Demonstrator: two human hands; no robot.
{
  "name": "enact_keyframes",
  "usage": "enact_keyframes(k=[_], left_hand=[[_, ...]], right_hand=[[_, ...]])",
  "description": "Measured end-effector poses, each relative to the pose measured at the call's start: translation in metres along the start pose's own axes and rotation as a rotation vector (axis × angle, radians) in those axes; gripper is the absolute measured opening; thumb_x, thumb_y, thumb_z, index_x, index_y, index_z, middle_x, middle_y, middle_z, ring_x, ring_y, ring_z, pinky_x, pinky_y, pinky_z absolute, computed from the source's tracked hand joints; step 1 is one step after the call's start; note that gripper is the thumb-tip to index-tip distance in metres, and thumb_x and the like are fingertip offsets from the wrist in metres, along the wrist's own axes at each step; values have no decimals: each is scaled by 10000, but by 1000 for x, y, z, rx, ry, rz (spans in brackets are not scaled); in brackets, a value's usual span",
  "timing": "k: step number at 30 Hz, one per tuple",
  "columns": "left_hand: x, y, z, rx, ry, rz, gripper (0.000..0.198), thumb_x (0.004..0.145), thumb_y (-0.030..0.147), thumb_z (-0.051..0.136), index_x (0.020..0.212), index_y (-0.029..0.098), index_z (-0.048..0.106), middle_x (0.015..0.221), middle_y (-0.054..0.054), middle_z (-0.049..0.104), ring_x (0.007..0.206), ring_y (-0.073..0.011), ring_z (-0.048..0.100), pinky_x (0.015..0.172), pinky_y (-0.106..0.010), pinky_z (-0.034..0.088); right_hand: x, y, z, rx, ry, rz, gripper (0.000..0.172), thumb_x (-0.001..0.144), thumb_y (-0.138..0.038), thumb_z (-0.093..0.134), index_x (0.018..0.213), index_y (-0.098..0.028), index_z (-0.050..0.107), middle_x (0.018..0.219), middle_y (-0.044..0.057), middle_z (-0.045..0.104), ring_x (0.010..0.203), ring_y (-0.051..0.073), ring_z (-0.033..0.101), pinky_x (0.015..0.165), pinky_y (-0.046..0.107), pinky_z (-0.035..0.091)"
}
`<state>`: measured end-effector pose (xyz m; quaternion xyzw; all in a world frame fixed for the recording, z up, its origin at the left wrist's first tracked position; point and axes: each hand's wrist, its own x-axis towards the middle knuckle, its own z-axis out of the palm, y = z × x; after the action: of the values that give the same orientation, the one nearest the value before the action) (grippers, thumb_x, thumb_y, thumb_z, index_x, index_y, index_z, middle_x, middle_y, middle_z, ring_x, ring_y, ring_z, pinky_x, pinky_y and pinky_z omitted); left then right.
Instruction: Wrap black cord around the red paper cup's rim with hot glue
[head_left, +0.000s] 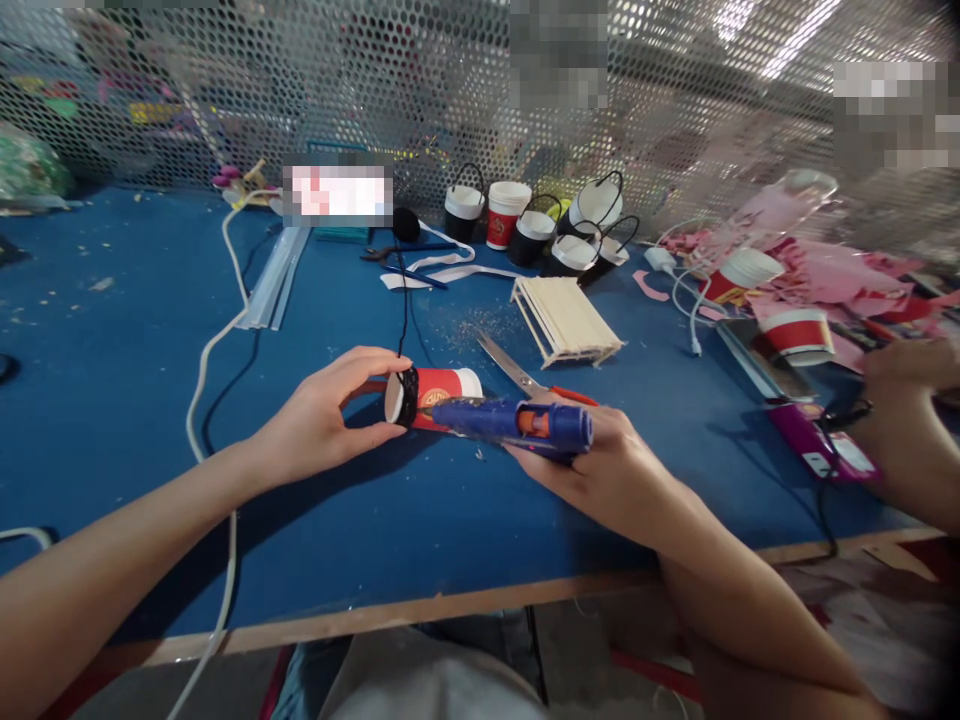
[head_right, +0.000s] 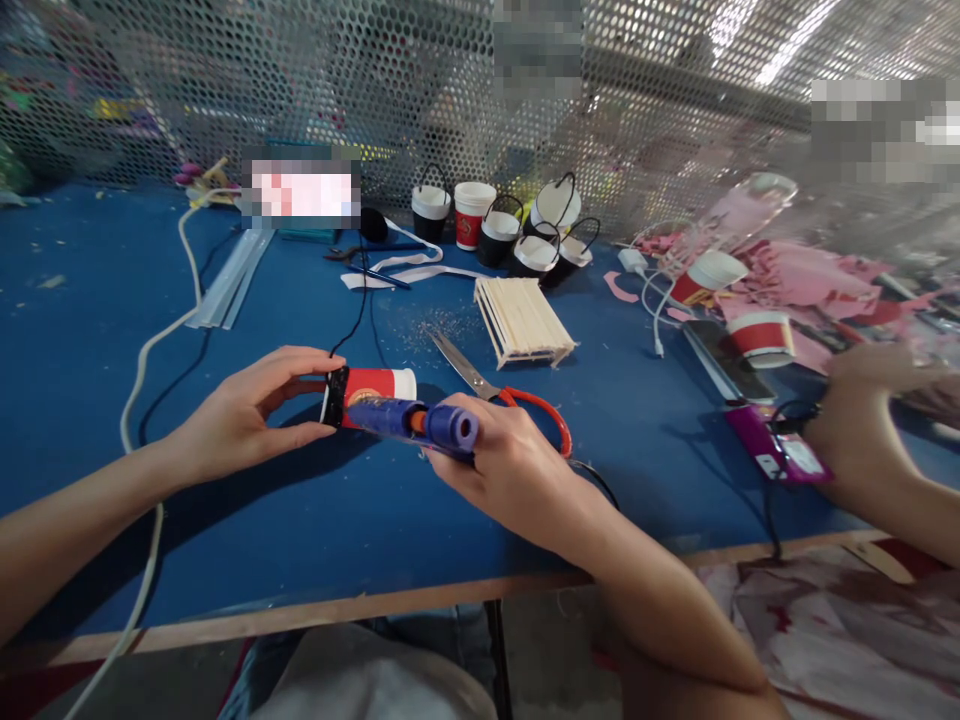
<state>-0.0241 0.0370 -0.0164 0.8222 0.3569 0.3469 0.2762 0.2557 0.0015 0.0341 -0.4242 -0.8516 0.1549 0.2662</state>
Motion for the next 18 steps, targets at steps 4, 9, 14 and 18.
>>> enact_keyframes(k=[4, 9, 14, 18], left_hand=[[0, 0, -1, 15, -4, 17, 516, 785, 237, 675, 1266, 217, 490, 1274, -117, 497, 1178, -259, 528, 951, -410, 527], [0, 0, -1, 36, -14, 60, 510, 795, 221, 665, 1271, 214, 483, 1277, -116, 503, 1176, -248, 538, 1000, -412, 495], [1, 1, -2, 64, -25, 81, 511, 803, 199, 650, 1283, 199, 472, 1288, -124, 500, 1207, -246, 514, 993, -393, 504], [1, 3, -3, 99, -19, 126, 495, 806, 187, 642, 1272, 200, 477, 1270, -124, 525, 1187, -247, 536, 1006, -415, 487]], right_hand=[[0, 1, 1, 12, 6, -3, 56, 798, -174, 603, 797, -174, 547, 659, -28, 566, 541, 86, 492, 540, 212, 411], [2, 3, 1, 11, 62, 5, 91, 803, -209, 614, 801, -172, 530, 679, -23, 569, 523, 76, 466, 532, 206, 404], [2, 2, 0, 22, -15, -24, 67, 802, -176, 600, 793, -176, 533, 659, -29, 573, 539, 81, 485, 540, 204, 401], [4, 4, 1, 2, 49, 17, 140, 797, -220, 614, 721, -176, 506, 644, -20, 558, 514, 78, 455, 503, 206, 381]])
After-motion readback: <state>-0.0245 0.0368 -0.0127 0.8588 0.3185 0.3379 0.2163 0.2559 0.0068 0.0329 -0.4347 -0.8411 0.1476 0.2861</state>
